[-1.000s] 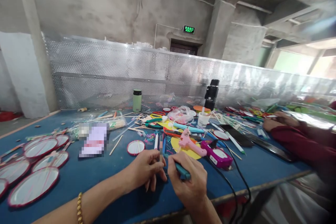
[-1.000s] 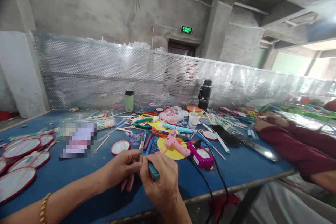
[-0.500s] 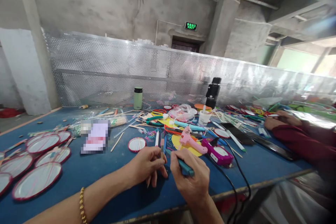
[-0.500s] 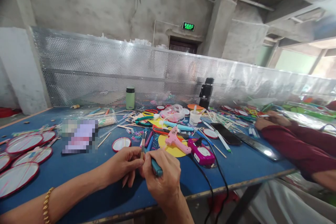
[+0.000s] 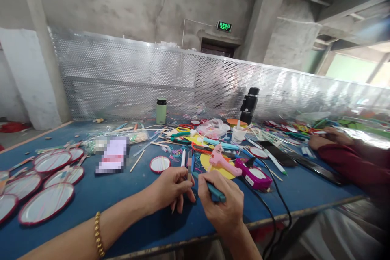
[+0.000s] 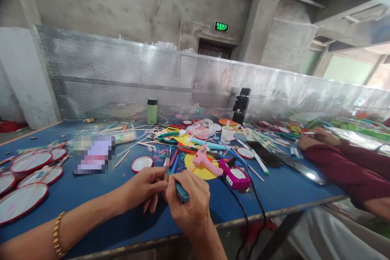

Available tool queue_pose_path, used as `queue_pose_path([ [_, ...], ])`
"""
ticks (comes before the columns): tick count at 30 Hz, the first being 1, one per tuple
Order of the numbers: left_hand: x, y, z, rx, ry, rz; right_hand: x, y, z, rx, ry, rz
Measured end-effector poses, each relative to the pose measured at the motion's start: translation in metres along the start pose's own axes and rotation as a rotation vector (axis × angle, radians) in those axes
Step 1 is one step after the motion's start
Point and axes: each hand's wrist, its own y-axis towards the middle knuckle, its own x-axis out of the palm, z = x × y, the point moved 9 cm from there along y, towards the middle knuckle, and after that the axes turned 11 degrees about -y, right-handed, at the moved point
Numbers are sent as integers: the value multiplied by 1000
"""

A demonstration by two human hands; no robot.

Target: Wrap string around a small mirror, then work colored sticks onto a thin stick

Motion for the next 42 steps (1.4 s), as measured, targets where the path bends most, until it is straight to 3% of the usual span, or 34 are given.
queue_pose_path([
  [42, -1, -1, 1, -9, 40, 14, 4, 0, -1, -13, -24, -31],
])
